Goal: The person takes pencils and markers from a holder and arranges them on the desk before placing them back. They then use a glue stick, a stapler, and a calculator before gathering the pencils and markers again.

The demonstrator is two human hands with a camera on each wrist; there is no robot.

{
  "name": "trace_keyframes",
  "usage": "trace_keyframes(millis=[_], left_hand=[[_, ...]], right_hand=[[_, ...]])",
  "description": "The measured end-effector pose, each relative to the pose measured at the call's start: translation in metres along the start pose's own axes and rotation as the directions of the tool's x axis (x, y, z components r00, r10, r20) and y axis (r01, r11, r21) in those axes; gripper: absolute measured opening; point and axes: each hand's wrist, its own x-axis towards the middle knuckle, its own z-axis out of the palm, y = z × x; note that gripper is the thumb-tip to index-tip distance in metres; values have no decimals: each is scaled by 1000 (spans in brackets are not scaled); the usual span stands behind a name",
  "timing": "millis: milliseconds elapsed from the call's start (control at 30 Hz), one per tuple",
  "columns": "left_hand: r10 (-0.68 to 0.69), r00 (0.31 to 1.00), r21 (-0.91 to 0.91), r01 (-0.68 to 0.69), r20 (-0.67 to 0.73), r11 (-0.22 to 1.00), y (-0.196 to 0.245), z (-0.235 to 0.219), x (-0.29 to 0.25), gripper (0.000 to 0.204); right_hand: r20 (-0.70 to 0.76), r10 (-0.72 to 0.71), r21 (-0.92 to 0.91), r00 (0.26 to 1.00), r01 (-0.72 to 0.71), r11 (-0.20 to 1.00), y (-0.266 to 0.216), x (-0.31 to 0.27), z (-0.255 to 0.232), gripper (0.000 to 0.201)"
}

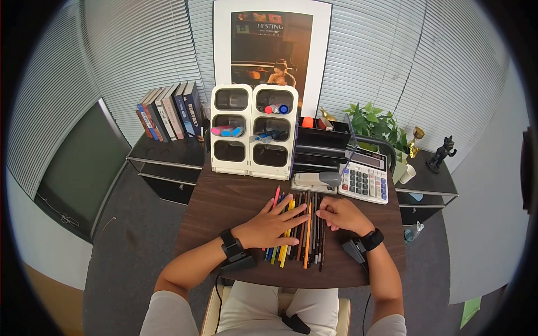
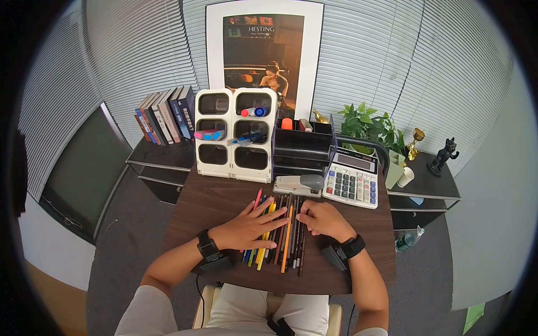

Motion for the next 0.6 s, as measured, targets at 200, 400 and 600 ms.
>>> trace_keyframes(millis=[200, 400, 600], left_hand=[[-13, 1000, 31, 12, 26, 999, 2, -4, 0, 68], [-3, 1000, 23, 3, 11, 1000, 0, 1, 0, 69], [-12, 1000, 45, 11, 21, 999, 3, -3, 0, 69]], right_hand=[[2, 1, -2, 1000, -1, 1000, -1, 0, 0, 23], [0, 7, 0, 1000, -7, 1000, -1, 0, 0, 23], [-1, -1, -8, 1000, 1, 1000, 1, 0, 0, 23]])
